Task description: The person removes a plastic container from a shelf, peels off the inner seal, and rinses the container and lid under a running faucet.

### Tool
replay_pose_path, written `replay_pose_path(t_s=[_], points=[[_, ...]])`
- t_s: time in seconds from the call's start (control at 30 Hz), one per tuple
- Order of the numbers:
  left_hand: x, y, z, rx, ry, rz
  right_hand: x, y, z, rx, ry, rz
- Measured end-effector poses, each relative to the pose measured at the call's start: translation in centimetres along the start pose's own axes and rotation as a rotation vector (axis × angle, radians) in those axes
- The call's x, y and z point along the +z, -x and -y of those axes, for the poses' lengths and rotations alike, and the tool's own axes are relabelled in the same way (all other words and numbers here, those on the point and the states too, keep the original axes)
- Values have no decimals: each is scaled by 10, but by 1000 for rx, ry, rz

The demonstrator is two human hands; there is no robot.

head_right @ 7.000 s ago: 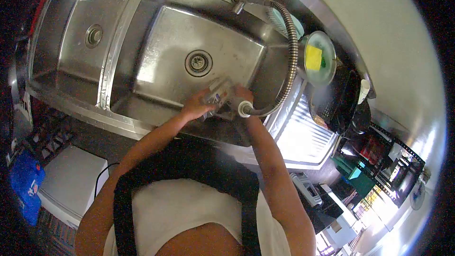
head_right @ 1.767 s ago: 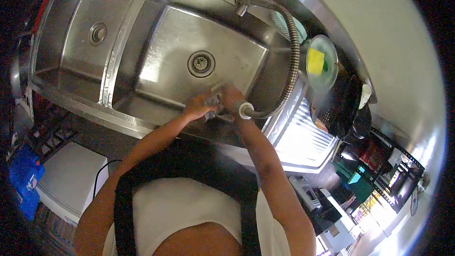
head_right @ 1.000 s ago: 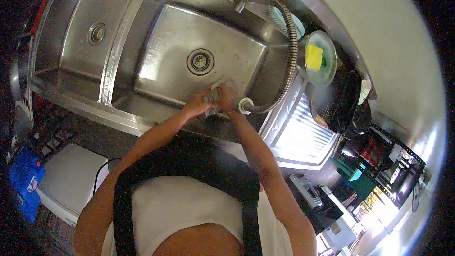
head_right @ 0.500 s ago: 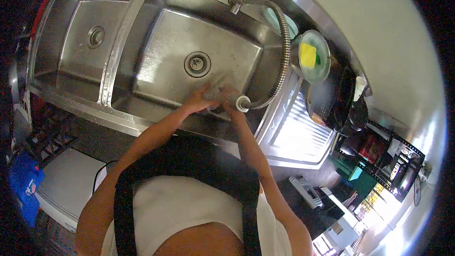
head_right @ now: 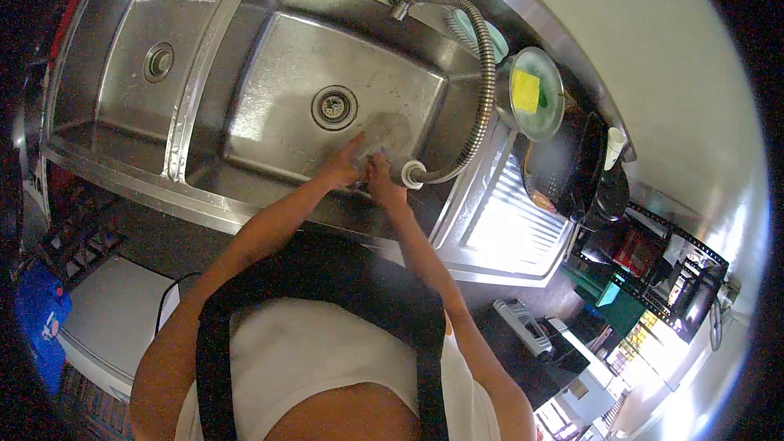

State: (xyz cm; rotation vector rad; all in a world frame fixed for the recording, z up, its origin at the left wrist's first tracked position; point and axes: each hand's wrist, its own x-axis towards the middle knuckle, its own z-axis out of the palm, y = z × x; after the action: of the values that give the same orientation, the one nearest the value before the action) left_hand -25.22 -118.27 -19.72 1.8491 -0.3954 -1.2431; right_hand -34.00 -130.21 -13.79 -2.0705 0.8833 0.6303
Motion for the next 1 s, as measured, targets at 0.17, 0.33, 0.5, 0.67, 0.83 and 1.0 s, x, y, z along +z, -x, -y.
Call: replay_pose_path(t_s=[0.17,0.33,0.5,0.67,0.83,1.0], points=[[-1,3,-2,-24,72,39,27,-39,-49,-545,387,-350],[0,5,-2,10,-31,-6,36,-81,-86,-296,237,-326],[-5,9,3,23,-2,-16,5,-46,-11,50,367,287],[10,-8,34,192,10,-105,-4,-21,18,129,-12,255],[-8,9,7,-4,-34,-52,31,-73,-60,-349,328,-321],[-14,11,2,-13,37,6,15,-13,1,-597,-44,-327]])
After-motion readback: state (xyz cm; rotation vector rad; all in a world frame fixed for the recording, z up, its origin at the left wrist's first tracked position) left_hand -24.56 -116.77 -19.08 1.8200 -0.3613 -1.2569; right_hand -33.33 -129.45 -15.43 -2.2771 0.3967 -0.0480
